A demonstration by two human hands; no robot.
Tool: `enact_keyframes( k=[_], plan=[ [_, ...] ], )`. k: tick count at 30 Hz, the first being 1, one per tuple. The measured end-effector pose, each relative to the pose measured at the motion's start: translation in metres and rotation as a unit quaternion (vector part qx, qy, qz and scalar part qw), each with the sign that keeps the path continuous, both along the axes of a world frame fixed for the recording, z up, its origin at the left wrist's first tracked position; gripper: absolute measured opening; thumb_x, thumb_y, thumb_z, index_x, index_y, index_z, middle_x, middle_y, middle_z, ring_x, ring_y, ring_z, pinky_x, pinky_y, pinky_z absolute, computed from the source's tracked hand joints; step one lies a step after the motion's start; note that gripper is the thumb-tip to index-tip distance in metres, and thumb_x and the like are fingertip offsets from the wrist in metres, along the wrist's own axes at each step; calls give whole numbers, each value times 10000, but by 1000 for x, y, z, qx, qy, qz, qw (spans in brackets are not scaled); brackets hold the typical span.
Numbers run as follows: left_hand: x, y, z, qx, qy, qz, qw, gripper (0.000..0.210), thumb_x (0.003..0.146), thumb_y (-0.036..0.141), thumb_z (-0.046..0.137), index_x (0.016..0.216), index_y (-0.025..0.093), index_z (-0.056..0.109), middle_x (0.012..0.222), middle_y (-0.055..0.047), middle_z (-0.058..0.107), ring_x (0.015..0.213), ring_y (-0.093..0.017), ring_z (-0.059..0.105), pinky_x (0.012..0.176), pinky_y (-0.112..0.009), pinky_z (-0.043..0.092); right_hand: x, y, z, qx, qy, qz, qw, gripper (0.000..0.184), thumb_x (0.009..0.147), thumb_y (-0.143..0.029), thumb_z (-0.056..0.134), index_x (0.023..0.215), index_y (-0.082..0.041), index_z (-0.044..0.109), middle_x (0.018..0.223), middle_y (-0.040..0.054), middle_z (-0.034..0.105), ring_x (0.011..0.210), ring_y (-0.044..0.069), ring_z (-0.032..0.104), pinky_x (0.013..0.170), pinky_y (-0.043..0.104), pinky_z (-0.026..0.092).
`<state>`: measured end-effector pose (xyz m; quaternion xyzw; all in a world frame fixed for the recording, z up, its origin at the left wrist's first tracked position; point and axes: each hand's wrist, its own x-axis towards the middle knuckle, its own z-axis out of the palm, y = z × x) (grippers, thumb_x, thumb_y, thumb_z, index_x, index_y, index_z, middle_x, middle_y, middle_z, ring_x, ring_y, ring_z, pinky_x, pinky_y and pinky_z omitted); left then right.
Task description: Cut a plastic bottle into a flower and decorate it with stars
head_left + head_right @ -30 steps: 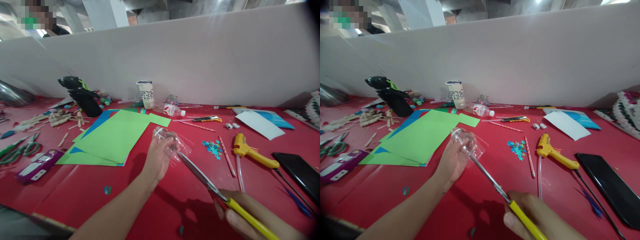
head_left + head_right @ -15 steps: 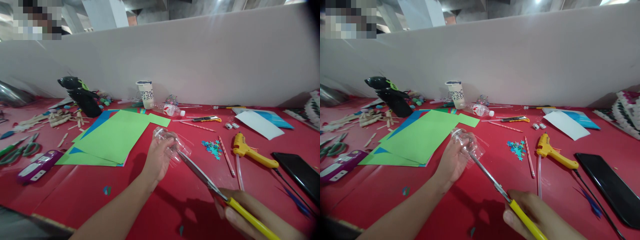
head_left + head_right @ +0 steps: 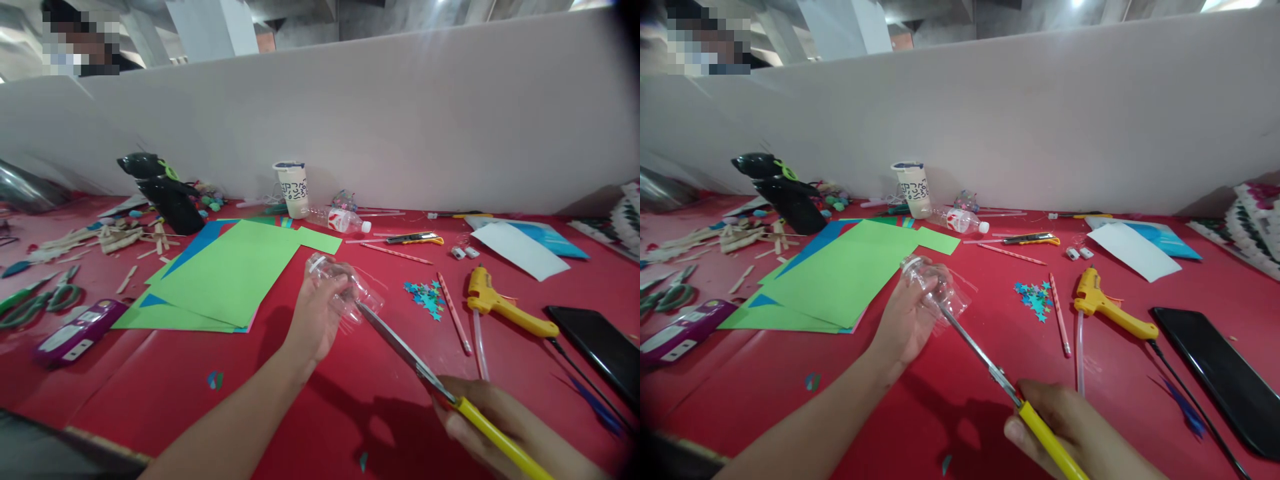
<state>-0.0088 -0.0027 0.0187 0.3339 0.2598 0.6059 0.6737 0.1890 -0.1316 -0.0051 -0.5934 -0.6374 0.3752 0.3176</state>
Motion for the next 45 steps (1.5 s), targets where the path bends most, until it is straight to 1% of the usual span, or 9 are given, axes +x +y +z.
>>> enact_keyframes(
  k=[3,8,16,20,26,30,33,39,45],
  plan=[
    [0,0,0,-2,2,4,1000,199,736,119,644,888,204,548,851,7,627,744,-89,567,662,-213,450,-3,2,6,1,-21,0,1000,446,724,-643,583,636,-213,666,573,33,646,541,197,622,503,240,517],
    [0,0,-1,-1,2,4,1000,186,741,117,639,879,199,544,849,7,630,747,-85,571,671,-208,445,-3,4,10,-5,-25,4,1000,418,721,-614,610,627,-211,670,559,24,639,532,191,613,495,235,511],
    [2,-2,-1,4,1,-8,1000,237,733,116,644,911,214,521,861,11,628,767,-99,575,671,-226,450,-5,4,15,-11,-23,24,999,483,733,-672,550,662,-207,656,561,14,629,508,162,588,503,216,510],
    [4,-4,0,-2,-2,-8,1000,269,726,98,642,930,217,515,878,4,630,774,-104,574,669,-233,454,-6,4,14,-6,-33,17,999,481,728,-674,551,644,-212,655,565,23,633,513,174,591,504,226,512],
    [3,-4,0,-4,7,-5,1000,263,715,120,654,921,214,519,873,1,636,775,-110,586,666,-232,458,-8,5,14,-4,-18,3,1000,486,719,-669,569,623,-202,660,550,25,624,511,175,587,498,226,503],
    [2,-3,-1,2,10,-1,1000,252,720,121,651,918,212,523,867,6,638,779,-102,584,668,-215,452,-9,5,13,-19,-13,14,1000,536,756,-693,498,602,-200,640,518,12,590,482,155,561,477,212,484],
    [3,-3,0,4,10,2,1000,243,728,102,636,915,206,521,863,3,635,774,-97,580,667,-208,450,-9,3,11,-17,-5,10,1000,573,763,-719,451,618,-199,641,542,20,599,495,159,568,489,215,491],
    [6,-8,3,0,9,-19,1000,287,710,79,646,923,221,518,905,3,618,793,-112,582,686,-244,451,-7,2,10,-17,-14,18,1000,542,740,-718,488,638,-206,633,561,17,609,518,165,579,508,214,504],
    [7,-9,4,-7,10,-7,1000,294,694,81,661,910,226,525,913,6,611,809,-115,582,708,-249,447,-7,3,8,-16,-22,14,1000,561,744,-724,479,641,-195,633,572,23,610,515,162,583,510,221,503]
  ],
)
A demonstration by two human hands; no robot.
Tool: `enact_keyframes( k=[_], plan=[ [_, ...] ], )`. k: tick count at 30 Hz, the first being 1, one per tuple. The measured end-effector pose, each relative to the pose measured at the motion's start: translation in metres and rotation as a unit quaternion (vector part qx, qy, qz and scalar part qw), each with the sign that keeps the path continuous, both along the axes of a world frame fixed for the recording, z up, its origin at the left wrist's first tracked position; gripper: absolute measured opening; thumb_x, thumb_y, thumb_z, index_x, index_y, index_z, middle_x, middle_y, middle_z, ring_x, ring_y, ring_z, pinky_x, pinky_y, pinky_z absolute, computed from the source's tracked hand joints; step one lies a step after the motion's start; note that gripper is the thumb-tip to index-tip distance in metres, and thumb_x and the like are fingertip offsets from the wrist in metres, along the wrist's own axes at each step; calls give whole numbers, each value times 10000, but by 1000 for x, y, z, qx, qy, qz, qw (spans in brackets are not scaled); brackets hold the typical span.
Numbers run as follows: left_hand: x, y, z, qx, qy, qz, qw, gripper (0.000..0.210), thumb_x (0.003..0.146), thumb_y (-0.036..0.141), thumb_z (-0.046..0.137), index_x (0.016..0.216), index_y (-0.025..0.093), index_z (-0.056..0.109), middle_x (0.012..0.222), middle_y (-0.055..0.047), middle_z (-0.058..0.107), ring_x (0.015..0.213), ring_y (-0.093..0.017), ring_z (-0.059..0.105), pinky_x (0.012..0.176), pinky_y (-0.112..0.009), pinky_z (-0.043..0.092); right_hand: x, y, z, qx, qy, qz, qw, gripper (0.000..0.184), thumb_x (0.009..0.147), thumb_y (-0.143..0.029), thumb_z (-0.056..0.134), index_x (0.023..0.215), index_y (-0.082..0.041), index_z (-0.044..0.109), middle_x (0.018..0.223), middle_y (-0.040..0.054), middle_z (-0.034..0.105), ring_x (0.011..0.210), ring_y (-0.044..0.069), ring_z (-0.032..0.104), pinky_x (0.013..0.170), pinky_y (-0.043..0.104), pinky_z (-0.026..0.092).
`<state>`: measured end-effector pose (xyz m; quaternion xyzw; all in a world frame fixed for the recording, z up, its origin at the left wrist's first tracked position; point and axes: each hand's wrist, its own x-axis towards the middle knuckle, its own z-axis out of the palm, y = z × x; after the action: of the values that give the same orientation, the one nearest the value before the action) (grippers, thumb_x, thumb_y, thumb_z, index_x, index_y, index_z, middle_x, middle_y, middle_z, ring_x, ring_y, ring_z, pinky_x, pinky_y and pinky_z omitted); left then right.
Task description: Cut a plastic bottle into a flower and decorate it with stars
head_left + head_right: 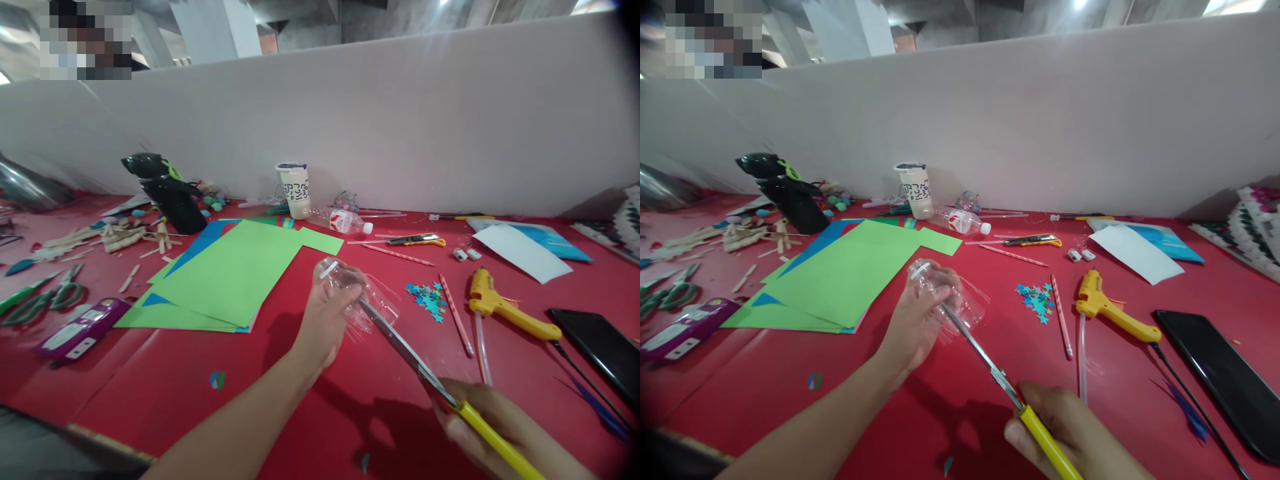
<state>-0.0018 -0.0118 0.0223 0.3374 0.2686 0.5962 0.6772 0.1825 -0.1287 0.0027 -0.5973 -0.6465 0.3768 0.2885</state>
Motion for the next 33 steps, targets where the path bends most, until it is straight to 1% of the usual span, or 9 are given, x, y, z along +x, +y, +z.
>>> enact_keyframes(
  k=[5,9,12,17,22,24,28,33],
  plan=[
    [-1,2,-2,4,-3,-6,1000,301,702,84,655,923,225,508,910,16,605,814,-107,580,737,-252,442,-2,-1,0,8,-1,-12,1000,554,749,-714,487,624,-194,631,571,25,604,505,159,576,481,218,485],
    [1,1,-6,21,-1,-12,1000,340,694,83,660,950,229,491,908,20,610,783,-98,580,792,-277,438,-1,-1,2,12,14,4,1000,578,755,-735,449,658,-193,628,599,29,613,524,162,582,510,228,494],
    [3,-1,-8,28,-6,-24,999,357,692,65,655,953,233,480,900,26,612,797,-95,584,845,-287,423,-1,0,2,6,19,11,1000,581,761,-737,434,674,-197,628,601,29,612,525,162,579,505,227,489],
    [2,-1,-7,31,1,-12,999,335,707,77,653,953,231,486,912,17,626,841,-102,585,782,-256,426,-2,1,0,0,17,-3,1000,556,731,-730,489,641,-201,637,571,25,597,516,167,560,506,236,486],
    [2,-1,-8,26,1,-8,1000,347,702,79,656,963,234,489,913,19,632,835,-102,585,756,-250,425,-4,0,-1,-11,25,-23,999,585,719,-750,479,633,-194,640,571,27,586,521,167,548,523,248,488],
    [2,0,-8,26,-2,-10,1000,343,704,80,655,961,235,488,915,22,627,844,-104,585,753,-251,426,-6,-1,-1,-22,31,-31,999,599,719,-758,468,620,-192,633,558,21,568,510,160,532,508,243,477],
    [2,0,-8,30,-3,-13,999,334,714,70,643,961,231,486,920,20,622,845,-98,579,765,-251,425,-7,-2,0,-43,41,-41,997,610,715,-770,455,599,-194,618,540,11,538,498,150,506,481,233,458],
    [2,0,-9,52,8,-20,998,336,712,80,660,947,241,481,897,29,617,858,-104,584,840,-280,418,-6,-1,3,-48,58,-31,997,605,685,-782,477,616,-197,616,563,14,555,517,154,512,508,238,477]
  ],
)
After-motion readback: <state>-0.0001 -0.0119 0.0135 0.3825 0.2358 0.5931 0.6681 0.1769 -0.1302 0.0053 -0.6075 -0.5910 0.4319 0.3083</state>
